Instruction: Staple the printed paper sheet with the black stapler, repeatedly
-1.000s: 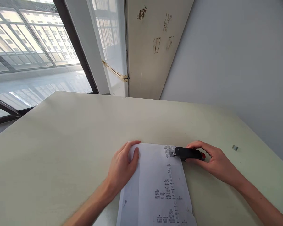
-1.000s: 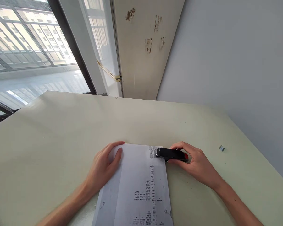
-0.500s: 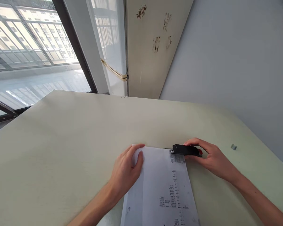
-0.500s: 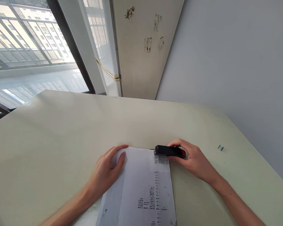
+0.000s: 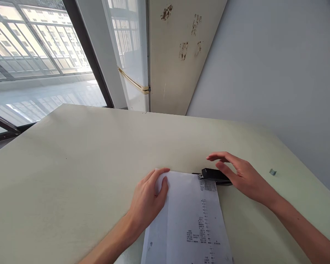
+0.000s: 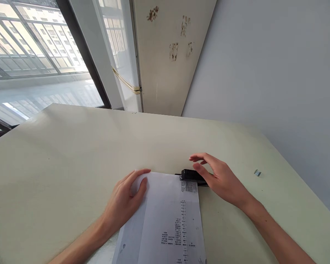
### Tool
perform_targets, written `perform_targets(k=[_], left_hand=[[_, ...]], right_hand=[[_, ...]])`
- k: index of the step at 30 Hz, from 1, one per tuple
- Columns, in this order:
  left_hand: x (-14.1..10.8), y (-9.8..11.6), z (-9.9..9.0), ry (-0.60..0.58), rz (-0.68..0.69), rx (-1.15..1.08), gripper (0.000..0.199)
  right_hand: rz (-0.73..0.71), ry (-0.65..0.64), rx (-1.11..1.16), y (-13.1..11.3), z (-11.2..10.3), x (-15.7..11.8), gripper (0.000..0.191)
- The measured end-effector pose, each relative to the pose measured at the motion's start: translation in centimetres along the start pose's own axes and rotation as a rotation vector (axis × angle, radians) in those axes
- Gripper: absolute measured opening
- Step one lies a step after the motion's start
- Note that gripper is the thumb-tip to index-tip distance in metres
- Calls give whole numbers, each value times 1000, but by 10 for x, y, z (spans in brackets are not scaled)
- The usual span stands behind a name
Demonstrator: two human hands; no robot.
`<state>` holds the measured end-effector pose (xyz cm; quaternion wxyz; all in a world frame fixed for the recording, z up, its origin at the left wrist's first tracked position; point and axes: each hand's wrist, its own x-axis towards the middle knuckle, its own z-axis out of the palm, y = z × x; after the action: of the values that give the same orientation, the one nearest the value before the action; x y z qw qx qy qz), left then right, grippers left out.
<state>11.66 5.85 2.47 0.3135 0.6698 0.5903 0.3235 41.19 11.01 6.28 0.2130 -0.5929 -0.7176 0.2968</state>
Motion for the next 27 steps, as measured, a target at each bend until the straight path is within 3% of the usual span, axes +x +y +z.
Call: perform_targets(k=[8, 16, 21, 27], left_hand=[[0, 3, -1, 3, -20, -10, 30], [1, 2, 0, 7, -9, 19, 30], [0, 2, 1, 5, -15, 22, 29], [-1, 2, 1, 8, -8, 2, 29]], right_hand=[[-46, -43, -93, -33, 16, 28, 50], [-176, -59, -153, -32, 34, 35, 49], [-70, -79, -209, -38, 39, 34, 53], [-85, -64, -207, -40, 44, 35, 49]])
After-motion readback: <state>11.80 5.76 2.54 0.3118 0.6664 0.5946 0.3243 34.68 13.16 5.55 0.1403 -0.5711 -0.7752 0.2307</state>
